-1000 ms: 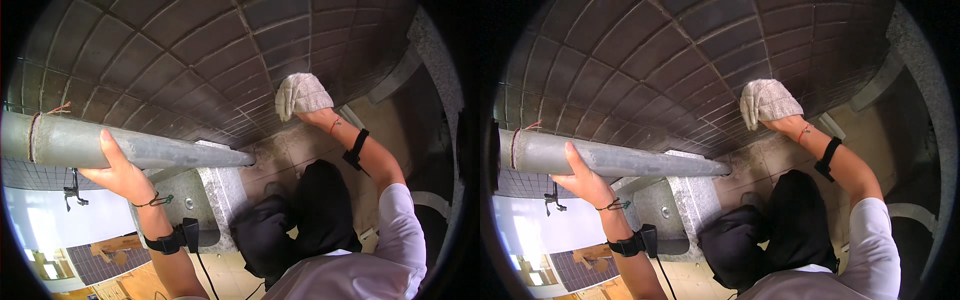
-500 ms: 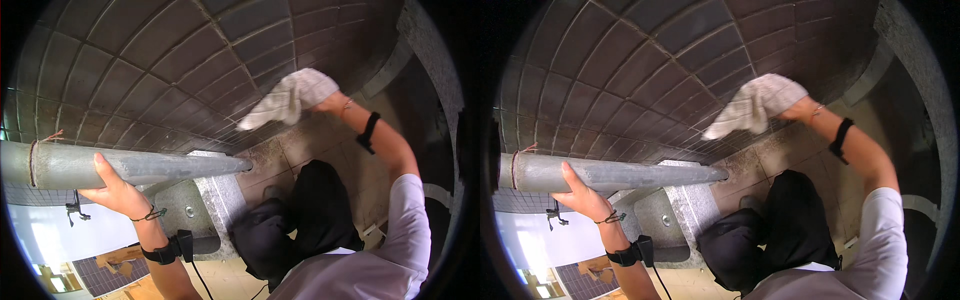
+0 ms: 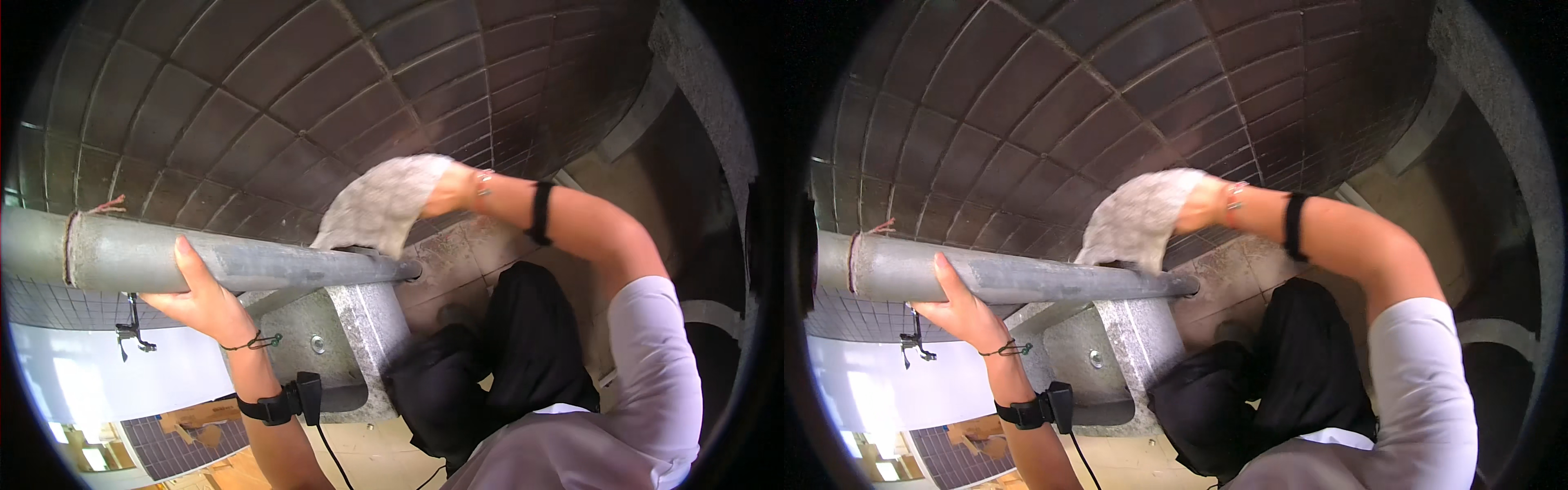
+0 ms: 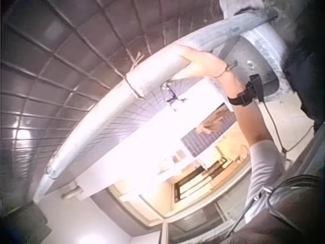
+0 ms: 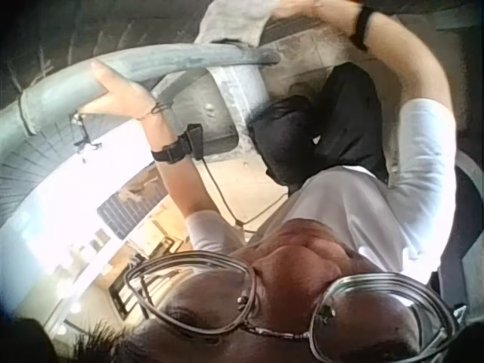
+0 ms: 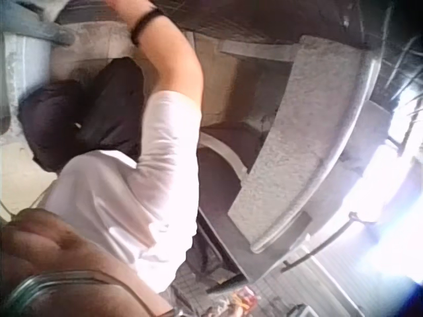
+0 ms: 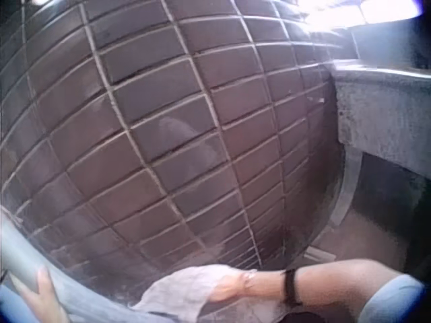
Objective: Clean the tiled wall and space above a urinal using a cloth.
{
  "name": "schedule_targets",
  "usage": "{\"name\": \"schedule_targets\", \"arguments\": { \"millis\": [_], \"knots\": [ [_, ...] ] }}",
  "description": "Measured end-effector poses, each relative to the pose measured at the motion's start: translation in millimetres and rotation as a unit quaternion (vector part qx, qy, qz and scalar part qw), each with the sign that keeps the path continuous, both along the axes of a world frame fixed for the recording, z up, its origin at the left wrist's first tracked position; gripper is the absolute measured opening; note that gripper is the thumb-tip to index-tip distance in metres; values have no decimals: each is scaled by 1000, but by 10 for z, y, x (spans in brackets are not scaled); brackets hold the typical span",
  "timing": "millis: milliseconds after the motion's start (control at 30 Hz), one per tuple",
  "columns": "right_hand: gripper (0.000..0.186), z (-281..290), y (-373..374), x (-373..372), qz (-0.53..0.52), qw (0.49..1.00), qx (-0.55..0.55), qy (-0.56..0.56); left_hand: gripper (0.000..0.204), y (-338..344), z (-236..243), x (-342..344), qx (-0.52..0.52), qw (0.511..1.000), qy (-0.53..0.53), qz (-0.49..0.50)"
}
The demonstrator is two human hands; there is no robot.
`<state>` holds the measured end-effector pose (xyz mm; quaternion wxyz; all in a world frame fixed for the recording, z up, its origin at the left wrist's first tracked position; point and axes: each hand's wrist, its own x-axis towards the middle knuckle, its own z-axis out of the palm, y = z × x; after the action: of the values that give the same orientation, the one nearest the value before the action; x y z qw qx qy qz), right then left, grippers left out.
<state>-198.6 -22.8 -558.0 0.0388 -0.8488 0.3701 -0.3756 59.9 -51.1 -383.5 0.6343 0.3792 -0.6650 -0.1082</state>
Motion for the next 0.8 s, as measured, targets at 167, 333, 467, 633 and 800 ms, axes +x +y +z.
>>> {"name": "schedule_targets", "arguments": {
  "millis": [167, 333, 467, 633, 800],
  "knots": [
    [48, 276, 539, -946, -195, 958, -20, 210, 51, 11, -15, -33, -1, 999, 28, 21],
    [42, 340, 544, -963, -184, 960, -45, 206, 51, 24, 23, -77, -14, 999, 25, 26],
    [27, -242, -244, -477, 21, 997, 67, 43, 51, -63, -6, -83, -35, 999, 18, -1],
    [44, 288, 174, -271, -86, 979, -100, 156, 51, -36, -18, -21, 4, 1000, 16, 22],
    [62, 558, 490, -996, -157, 975, 37, 151, 51, 5, -33, 44, 6, 999, 30, 21]
  ]
}}
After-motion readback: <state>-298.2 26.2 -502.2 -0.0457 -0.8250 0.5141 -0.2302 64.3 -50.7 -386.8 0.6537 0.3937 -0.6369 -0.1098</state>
